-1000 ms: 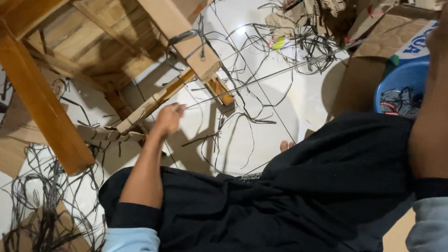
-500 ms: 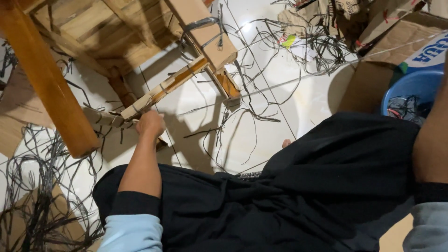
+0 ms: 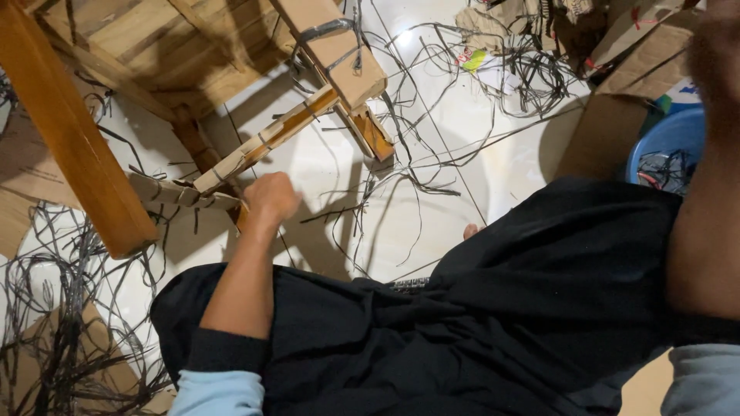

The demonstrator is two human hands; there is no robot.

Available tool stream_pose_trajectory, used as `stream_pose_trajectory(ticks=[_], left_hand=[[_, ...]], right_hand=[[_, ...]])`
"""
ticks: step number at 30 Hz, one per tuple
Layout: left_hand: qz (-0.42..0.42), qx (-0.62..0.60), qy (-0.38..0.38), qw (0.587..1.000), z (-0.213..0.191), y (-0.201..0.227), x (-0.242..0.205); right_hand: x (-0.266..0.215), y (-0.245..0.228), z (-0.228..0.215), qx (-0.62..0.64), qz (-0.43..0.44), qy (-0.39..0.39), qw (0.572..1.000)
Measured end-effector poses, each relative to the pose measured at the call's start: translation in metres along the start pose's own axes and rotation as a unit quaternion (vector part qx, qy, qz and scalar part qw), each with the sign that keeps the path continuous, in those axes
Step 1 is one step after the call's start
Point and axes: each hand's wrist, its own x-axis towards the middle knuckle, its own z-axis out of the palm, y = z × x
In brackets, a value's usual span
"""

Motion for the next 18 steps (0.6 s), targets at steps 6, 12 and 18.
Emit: stream_pose_trajectory(ticks=[6, 12, 18], left_hand=[[0.224, -0.114, 0.045, 0.967, -0.023, 0.058, -0.055], [0.398, -0.296, 0.075, 0.865, -0.055, 0.123, -0.114], [0.451, -0.393, 0.075, 0.798, -0.021, 0.136, -0.076]], right_hand=[[0.07, -0.249, -0.066, 0.004, 0.123, -0.207, 0.971], [0.082, -0.348, -0.073, 0.158, 0.196, -0.342, 0.905], [0.077, -0.338, -0.053, 0.234, 0.042, -0.283, 0.929]])
